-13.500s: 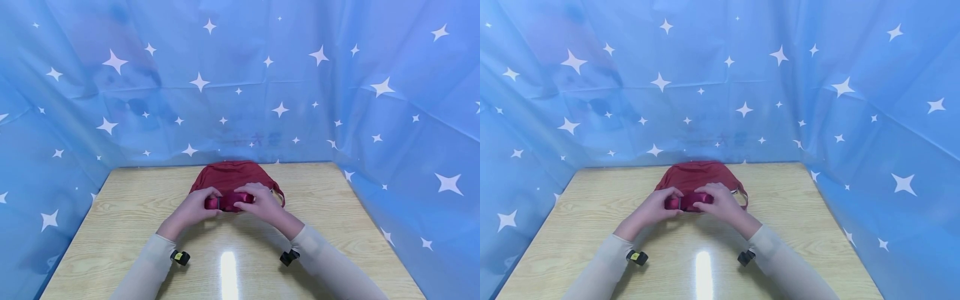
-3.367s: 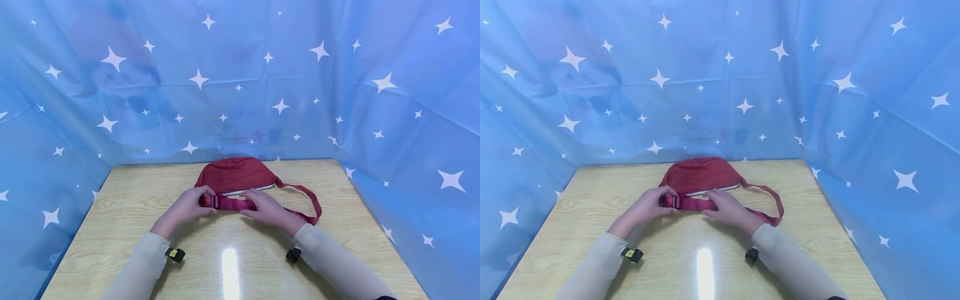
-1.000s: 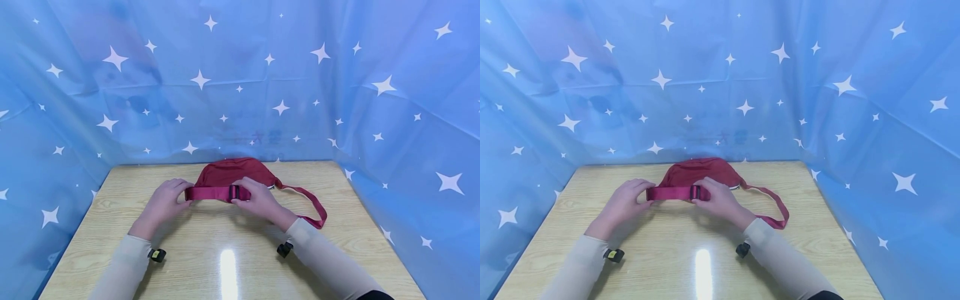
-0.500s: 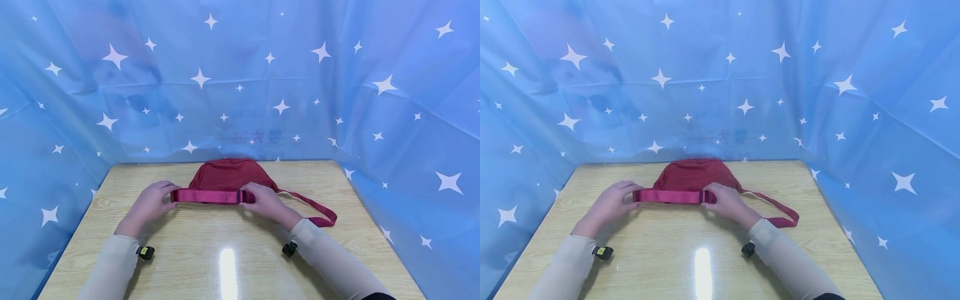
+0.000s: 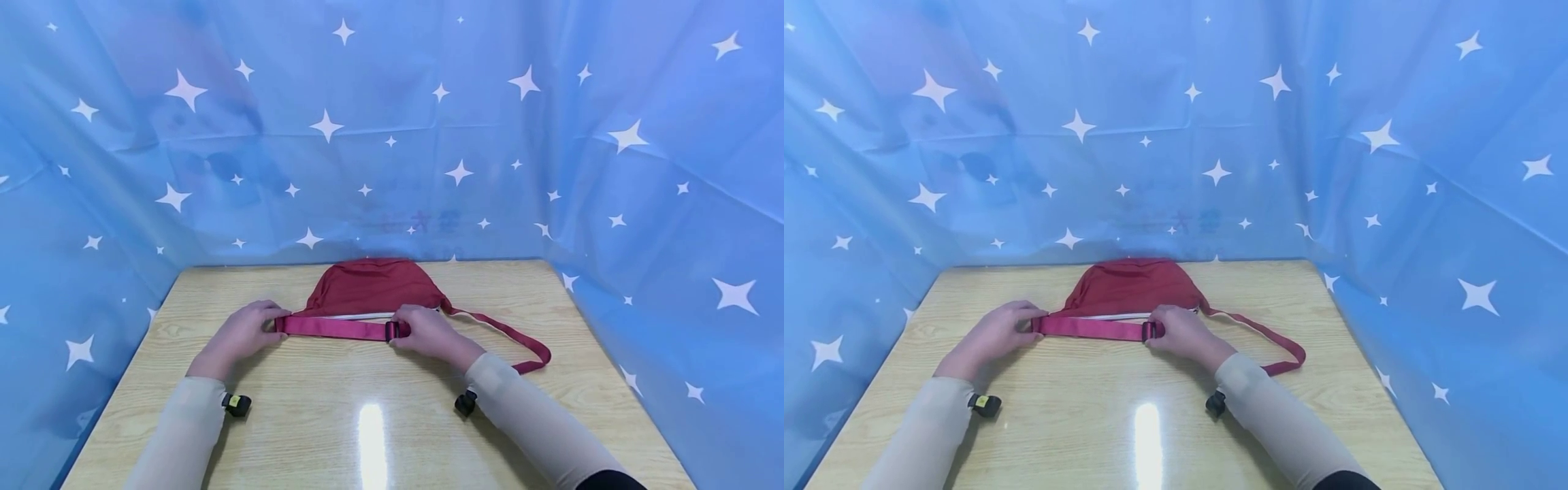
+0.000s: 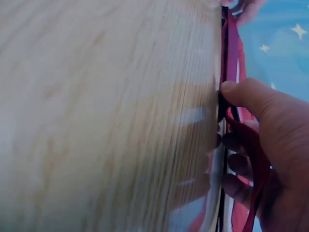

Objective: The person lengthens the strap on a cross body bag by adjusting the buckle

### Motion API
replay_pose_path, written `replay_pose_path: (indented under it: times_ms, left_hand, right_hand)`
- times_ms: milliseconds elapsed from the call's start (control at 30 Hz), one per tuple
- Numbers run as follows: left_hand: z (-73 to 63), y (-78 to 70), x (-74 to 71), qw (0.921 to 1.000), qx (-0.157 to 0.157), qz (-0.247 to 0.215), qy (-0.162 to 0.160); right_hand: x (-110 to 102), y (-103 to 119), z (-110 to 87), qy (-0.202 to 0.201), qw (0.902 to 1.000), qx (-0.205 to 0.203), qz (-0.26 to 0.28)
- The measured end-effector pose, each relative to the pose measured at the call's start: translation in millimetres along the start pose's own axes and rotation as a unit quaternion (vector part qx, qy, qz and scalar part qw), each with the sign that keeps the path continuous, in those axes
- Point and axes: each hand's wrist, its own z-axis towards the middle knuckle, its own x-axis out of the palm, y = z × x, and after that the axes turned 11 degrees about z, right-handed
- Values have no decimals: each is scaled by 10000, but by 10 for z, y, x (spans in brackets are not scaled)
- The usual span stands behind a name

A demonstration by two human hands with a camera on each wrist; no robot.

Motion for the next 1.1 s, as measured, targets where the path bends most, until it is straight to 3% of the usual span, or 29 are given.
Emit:
replay_pose_path:
  times_ms: [200,633,1100]
  left_hand:
    - [6,18,-4,9999,35,-130,94]
    - [-48,-44,12,9968,-288,-720,177]
    - [-141,-98,-107,9933,-396,-1062,221]
  right_hand:
    - [13,-16,-8,10,10000,-89,-15]
    - [71,17,-90,-251,9987,55,433]
    - [37,108,-117,-269,9913,55,1287]
